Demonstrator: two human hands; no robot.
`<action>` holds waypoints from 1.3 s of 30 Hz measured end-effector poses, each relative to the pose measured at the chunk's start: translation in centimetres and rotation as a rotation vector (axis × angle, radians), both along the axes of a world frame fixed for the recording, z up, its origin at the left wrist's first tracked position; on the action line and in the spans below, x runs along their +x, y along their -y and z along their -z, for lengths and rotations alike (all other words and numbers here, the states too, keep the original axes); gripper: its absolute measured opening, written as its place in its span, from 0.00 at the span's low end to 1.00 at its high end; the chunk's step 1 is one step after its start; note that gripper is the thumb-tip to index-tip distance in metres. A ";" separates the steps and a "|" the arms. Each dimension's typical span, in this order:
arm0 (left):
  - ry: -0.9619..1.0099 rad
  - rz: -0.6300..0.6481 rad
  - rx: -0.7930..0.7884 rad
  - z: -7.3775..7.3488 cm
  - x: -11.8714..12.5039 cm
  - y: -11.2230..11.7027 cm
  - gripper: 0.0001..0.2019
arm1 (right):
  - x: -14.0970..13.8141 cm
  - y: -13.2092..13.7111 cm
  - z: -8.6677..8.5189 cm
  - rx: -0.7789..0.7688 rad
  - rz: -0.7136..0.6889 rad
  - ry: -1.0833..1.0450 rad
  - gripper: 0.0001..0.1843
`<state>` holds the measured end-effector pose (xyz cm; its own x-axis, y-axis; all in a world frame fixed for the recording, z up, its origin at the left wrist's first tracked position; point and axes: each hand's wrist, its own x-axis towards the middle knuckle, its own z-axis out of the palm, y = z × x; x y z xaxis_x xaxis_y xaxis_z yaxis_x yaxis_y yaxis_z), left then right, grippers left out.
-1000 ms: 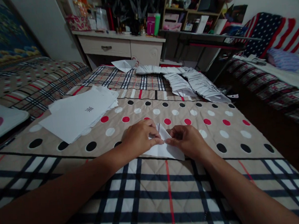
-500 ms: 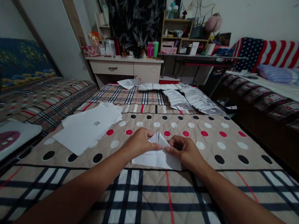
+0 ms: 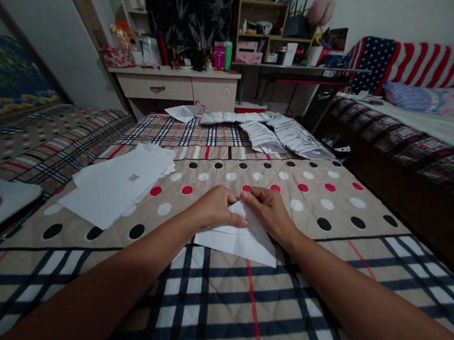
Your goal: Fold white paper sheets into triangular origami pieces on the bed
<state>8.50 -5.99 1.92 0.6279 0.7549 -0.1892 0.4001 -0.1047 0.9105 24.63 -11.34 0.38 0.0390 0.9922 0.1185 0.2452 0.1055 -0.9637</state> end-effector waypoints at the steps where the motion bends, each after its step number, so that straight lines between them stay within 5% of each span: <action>1: 0.001 0.008 0.003 0.0 -0.1 -0.1 0.12 | 0.0 0.0 -0.1 -0.016 0.007 -0.009 0.23; 3: 0.026 0.005 0.007 0.2 -0.3 -0.4 0.13 | 0.2 -0.1 -0.2 -0.061 -0.013 -0.042 0.23; 7: 0.234 -0.268 -0.078 0.4 -0.6 -1.0 0.16 | 0.6 0.2 -0.4 -0.128 -0.083 -0.126 0.20; 13: 0.676 -0.606 -0.223 0.3 0.4 -0.1 0.20 | 0.7 0.4 -0.8 -0.116 0.011 -0.308 0.19; 20: 0.940 -0.754 -0.274 0.9 2.3 0.9 0.17 | -2.1 1.2 -0.7 -0.063 0.005 -0.549 0.27; 27: 0.883 -0.796 -0.294 0.7 2.6 1.3 0.14 | -3.8 1.5 -0.7 -0.051 0.083 -0.533 0.21; 33: 0.939 -0.696 -0.386 0.5 2.4 1.5 0.15 | -2.7 0.8 -0.6 0.010 0.171 -0.382 0.16; 39: 0.439 -0.370 -0.381 0.8 0.1 0.5 0.24 | 1.5 -0.1 -1.0 -0.146 0.147 -0.282 0.27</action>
<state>8.65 -6.45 1.16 0.4211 0.8656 -0.2707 -0.0668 0.3273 0.9426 26.14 -11.20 1.35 0.1938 0.9792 -0.0602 -0.0304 -0.0553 -0.9980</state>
